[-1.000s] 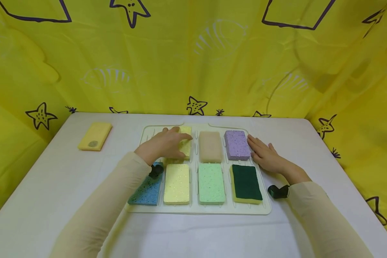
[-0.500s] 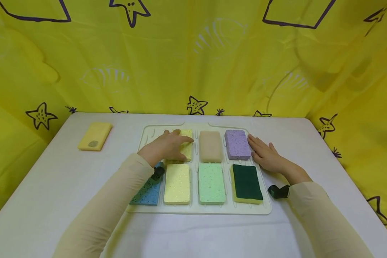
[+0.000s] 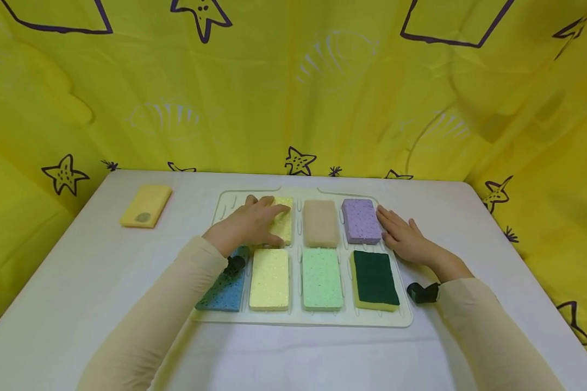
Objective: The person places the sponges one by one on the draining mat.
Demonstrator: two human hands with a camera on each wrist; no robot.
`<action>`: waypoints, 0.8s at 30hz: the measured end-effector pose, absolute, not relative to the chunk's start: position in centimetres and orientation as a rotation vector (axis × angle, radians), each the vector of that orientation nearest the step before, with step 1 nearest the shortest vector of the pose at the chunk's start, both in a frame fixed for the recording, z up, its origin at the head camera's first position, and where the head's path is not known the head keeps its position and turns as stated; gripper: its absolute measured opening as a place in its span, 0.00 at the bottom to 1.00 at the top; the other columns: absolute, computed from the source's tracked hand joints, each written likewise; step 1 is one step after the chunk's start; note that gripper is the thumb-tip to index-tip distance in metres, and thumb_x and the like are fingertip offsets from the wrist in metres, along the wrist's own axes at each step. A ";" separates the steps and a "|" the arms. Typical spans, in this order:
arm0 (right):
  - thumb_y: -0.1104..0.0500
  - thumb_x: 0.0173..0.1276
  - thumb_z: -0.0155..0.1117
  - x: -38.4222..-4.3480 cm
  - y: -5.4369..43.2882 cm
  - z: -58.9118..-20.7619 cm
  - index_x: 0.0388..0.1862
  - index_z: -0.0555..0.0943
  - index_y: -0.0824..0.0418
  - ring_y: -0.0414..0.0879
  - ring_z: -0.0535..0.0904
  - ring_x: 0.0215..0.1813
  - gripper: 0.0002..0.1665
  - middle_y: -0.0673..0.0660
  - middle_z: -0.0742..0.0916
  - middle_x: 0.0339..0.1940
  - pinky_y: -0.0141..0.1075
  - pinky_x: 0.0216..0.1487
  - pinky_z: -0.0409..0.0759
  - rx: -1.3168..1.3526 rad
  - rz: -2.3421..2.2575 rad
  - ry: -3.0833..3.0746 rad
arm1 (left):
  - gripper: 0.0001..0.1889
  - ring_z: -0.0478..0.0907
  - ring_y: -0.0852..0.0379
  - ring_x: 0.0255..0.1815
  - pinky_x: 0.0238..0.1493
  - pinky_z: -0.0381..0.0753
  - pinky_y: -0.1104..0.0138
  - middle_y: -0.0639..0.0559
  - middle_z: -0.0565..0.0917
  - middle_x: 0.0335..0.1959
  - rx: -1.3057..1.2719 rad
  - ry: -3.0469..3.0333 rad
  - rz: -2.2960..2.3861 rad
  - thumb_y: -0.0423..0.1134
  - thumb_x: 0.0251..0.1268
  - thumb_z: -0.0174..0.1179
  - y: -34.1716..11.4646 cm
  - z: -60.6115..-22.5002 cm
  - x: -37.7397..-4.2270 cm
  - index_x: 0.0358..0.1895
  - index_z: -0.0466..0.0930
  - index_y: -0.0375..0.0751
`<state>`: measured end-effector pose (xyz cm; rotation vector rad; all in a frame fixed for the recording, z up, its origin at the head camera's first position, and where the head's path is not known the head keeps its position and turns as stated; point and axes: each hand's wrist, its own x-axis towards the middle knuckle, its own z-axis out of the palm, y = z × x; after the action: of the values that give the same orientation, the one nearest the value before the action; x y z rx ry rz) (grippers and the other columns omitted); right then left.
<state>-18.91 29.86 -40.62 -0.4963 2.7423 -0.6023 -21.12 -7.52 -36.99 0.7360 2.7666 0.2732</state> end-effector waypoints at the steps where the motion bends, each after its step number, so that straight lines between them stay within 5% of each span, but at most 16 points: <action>1: 0.56 0.80 0.43 -18.9 29.9 -40.6 0.81 0.46 0.66 0.70 0.38 0.81 0.37 0.66 0.48 0.83 0.71 0.72 0.27 -0.499 -0.603 2.742 | 0.43 0.60 0.31 0.71 0.63 0.74 0.44 0.38 0.58 0.78 0.738 2.775 0.262 0.61 0.60 0.66 -7.6 -37.0 -21.1 0.77 0.59 0.56; 24: 0.57 0.80 0.42 -19.1 29.9 -40.8 0.81 0.45 0.66 0.69 0.37 0.81 0.37 0.65 0.47 0.83 0.70 0.72 0.26 -0.477 -0.584 2.745 | 0.39 0.57 0.29 0.73 0.66 0.68 0.38 0.35 0.60 0.76 0.629 2.905 0.416 0.56 0.65 0.63 -13.3 -36.4 -20.4 0.76 0.61 0.50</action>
<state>-19.05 29.95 -40.76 -0.4765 2.7451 -0.5838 -20.43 -13.34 -36.39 0.6293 2.9048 0.4157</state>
